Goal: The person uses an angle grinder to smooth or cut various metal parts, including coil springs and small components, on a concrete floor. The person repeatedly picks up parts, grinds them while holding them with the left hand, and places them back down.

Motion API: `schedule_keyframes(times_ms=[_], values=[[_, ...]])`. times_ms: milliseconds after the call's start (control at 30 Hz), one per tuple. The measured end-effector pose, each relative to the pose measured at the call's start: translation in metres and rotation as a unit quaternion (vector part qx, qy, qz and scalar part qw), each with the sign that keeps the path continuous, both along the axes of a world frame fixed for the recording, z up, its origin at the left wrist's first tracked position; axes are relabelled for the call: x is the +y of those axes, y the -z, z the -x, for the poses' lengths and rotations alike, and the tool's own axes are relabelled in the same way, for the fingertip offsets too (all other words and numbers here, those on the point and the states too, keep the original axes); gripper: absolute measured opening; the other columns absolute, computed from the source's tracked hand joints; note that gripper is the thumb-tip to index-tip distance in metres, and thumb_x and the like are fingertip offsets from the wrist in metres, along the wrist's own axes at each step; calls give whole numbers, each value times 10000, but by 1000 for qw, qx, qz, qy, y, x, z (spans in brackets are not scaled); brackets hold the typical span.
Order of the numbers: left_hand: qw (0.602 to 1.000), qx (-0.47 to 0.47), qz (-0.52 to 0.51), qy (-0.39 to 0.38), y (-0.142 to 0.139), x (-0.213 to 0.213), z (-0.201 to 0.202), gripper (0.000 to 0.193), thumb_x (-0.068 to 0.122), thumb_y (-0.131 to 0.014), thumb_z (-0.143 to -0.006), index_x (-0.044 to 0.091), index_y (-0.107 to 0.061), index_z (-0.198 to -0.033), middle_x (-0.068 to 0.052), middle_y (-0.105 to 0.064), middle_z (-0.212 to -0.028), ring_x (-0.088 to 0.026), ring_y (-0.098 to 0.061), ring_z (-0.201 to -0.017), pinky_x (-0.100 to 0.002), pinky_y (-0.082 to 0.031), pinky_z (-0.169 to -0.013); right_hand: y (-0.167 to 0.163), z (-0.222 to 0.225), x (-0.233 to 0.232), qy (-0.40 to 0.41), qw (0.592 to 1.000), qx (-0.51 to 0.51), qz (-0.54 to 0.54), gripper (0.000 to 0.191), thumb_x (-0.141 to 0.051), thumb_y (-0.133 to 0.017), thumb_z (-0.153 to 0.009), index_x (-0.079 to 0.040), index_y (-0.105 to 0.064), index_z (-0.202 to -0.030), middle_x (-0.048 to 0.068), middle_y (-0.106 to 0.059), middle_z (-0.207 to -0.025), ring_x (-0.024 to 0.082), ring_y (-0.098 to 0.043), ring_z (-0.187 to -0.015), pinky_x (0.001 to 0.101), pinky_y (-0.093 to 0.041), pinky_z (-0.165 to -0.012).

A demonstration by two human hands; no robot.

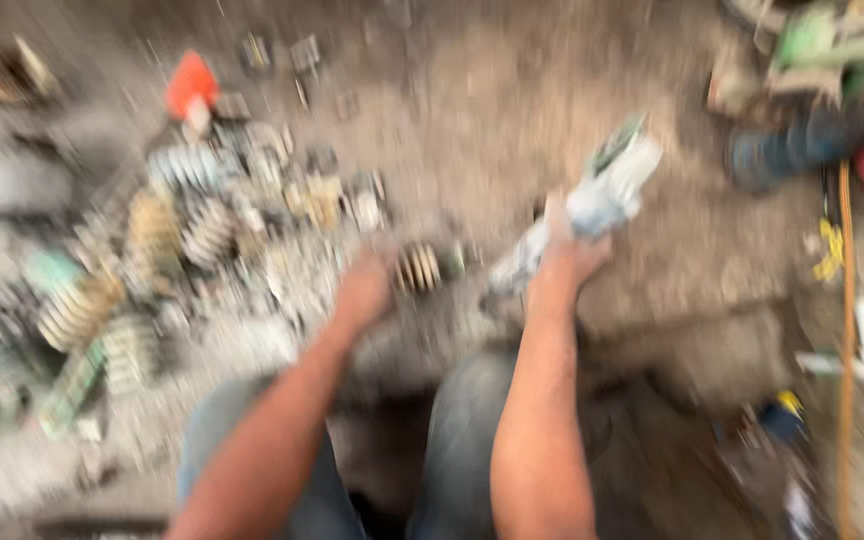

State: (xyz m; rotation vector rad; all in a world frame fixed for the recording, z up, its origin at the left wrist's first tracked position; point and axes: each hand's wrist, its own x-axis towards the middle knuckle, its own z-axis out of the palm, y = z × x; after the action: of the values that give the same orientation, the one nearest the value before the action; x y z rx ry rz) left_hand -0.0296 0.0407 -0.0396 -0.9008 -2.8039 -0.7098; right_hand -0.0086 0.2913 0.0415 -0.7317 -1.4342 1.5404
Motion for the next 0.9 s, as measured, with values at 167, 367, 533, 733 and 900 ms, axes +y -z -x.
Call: schedule_keyframes(times_ms=[167, 367, 533, 733, 900], values=[[994, -103, -18, -26, 5, -6, -8, 624, 105, -748, -792, 178, -610, -1397, -151, -609, -1267, -373, -533, -1253, -508, -452, -1029, -38, -72, -3, -139, 985, -50, 94, 466, 13, -746, -869, 48, -606, -1313, 150, -691, -942, 244, -709, -746, 387, -624, -684], [997, -15, -70, -32, -11, 4, -21, 758, 239, -790, -595, 84, -636, -1320, -169, -573, -1206, -392, -503, -1137, -526, -415, -915, -60, -123, -41, -201, 970, -98, 94, 436, 7, -712, -827, 23, -622, -1253, 129, -696, -879, 233, -705, -705, 352, -618, -639], [999, -23, 1, -35, 5, 6, -20, 296, 109, -682, -997, 150, -634, -1286, -102, -605, -1250, -313, -539, -1293, -495, -421, -1030, -35, -130, -62, -185, 945, -241, 122, 328, -17, -753, -796, 35, -649, -1103, 123, -725, -863, 223, -737, -700, 361, -639, -623], [998, -24, -11, -64, 17, 14, -20, 453, 55, -626, -827, 80, -652, -1278, -152, -649, -1176, -384, -545, -1191, -528, -407, -959, 13, -139, -69, -242, 905, -332, 108, 314, -59, -770, -794, -4, -666, -1085, 85, -732, -857, 190, -739, -693, 336, -639, -619], [993, -94, 37, -63, 16, 23, -13, 304, 108, -642, -843, 92, -691, -1143, -121, -665, -1177, -366, -536, -1238, -559, -388, -1007, 24, -139, -69, -267, 881, -379, 94, 310, -95, -773, -794, -6, -648, -1064, 92, -693, -792, 183, -687, -608, 345, -577, -519]])
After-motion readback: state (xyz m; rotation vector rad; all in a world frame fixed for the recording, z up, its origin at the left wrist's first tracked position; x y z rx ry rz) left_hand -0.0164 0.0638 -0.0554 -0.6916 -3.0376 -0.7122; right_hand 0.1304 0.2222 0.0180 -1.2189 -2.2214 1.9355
